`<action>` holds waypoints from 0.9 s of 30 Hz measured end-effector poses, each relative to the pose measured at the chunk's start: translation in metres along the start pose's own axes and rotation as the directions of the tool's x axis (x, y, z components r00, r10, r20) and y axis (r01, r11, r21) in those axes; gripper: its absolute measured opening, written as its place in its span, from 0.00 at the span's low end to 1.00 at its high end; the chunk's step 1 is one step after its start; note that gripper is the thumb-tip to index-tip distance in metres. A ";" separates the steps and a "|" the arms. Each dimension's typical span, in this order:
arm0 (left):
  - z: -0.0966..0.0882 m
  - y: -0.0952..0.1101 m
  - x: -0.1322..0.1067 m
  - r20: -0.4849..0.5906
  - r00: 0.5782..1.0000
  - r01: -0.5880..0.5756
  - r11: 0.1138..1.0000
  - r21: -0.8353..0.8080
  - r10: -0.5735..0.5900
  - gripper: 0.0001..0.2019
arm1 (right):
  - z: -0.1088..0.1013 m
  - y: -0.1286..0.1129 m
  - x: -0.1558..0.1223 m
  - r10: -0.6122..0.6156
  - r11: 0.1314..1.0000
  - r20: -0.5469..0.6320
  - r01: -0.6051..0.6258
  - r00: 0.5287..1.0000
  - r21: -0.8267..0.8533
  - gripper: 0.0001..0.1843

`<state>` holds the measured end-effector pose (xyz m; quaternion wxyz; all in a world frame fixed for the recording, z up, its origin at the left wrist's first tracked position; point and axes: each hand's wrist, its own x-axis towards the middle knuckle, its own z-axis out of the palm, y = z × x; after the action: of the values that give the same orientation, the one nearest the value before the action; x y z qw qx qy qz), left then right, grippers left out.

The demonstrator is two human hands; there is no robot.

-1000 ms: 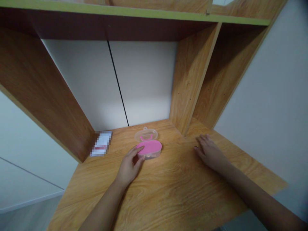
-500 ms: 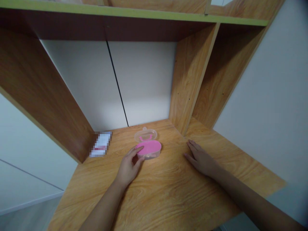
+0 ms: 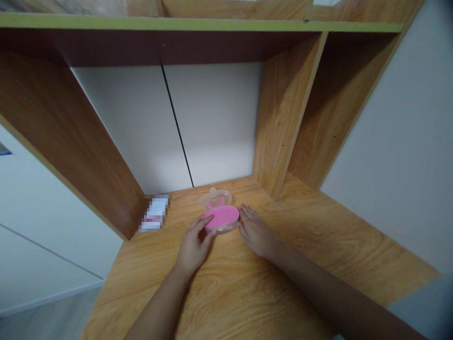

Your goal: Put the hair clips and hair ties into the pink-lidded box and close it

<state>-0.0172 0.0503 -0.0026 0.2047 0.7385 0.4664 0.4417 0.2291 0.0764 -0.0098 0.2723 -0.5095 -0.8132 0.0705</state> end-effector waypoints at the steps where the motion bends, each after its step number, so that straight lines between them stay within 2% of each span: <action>1: 0.000 -0.001 0.000 -0.011 1.000 0.006 1.000 -0.002 -0.006 0.21 | -0.007 0.007 0.010 -0.024 0.998 0.002 0.024 1.000 0.060 0.28; 2: 0.000 -0.001 0.000 -0.020 1.000 0.010 1.000 -0.005 -0.010 0.21 | -0.015 0.015 0.021 -0.049 0.990 0.007 0.048 0.999 0.131 0.28; 4: 0.000 -0.002 0.000 -0.031 0.999 0.016 1.000 -0.009 -0.016 0.22 | -0.029 0.036 0.043 -0.011 0.958 -0.049 0.024 0.999 0.287 0.29; 7: 0.000 -0.002 0.001 -0.036 0.999 0.017 1.000 -0.008 -0.018 0.22 | -0.041 0.067 0.062 0.088 0.853 -0.101 -0.022 0.991 0.521 0.21; 10: -0.001 0.000 0.001 -0.031 0.999 0.023 1.000 -0.008 -0.023 0.21 | -0.037 0.090 0.060 0.214 0.742 -0.087 -0.104 0.973 0.662 0.09; 12: -0.001 0.002 0.002 -0.026 0.999 0.032 0.999 -0.006 -0.033 0.22 | -0.031 0.097 0.051 0.255 0.718 -0.069 -0.141 0.965 0.682 0.12; 15: -0.001 0.002 0.002 -0.023 0.999 0.050 0.999 0.006 -0.050 0.22 | -0.027 0.098 0.040 0.303 0.629 -0.012 -0.191 0.953 0.754 0.18; 18: -0.001 0.002 0.001 -0.022 0.999 0.049 0.999 0.006 -0.049 0.21 | -0.034 0.092 0.035 0.312 0.447 0.073 -0.214 0.947 0.868 0.21; 23: -0.001 0.001 0.001 -0.021 0.998 0.053 0.999 0.009 -0.053 0.21 | -0.056 0.082 0.034 0.176 0.127 0.244 -0.268 0.954 0.955 0.25; 25: -0.001 0.002 0.001 -0.027 0.998 0.048 0.999 0.014 -0.048 0.21 | -0.061 0.080 0.034 0.113 0.044 0.300 -0.306 0.947 0.951 0.29; 27: -0.002 0.003 0.001 -0.026 0.999 0.047 0.999 0.018 -0.047 0.21 | -0.064 0.079 0.034 0.092 0.008 0.329 -0.331 0.940 0.944 0.30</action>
<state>-0.0170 0.0499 0.0009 0.2022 0.7234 0.4903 0.4420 0.3128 0.1322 0.0254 0.4612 -0.2876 -0.4716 0.6944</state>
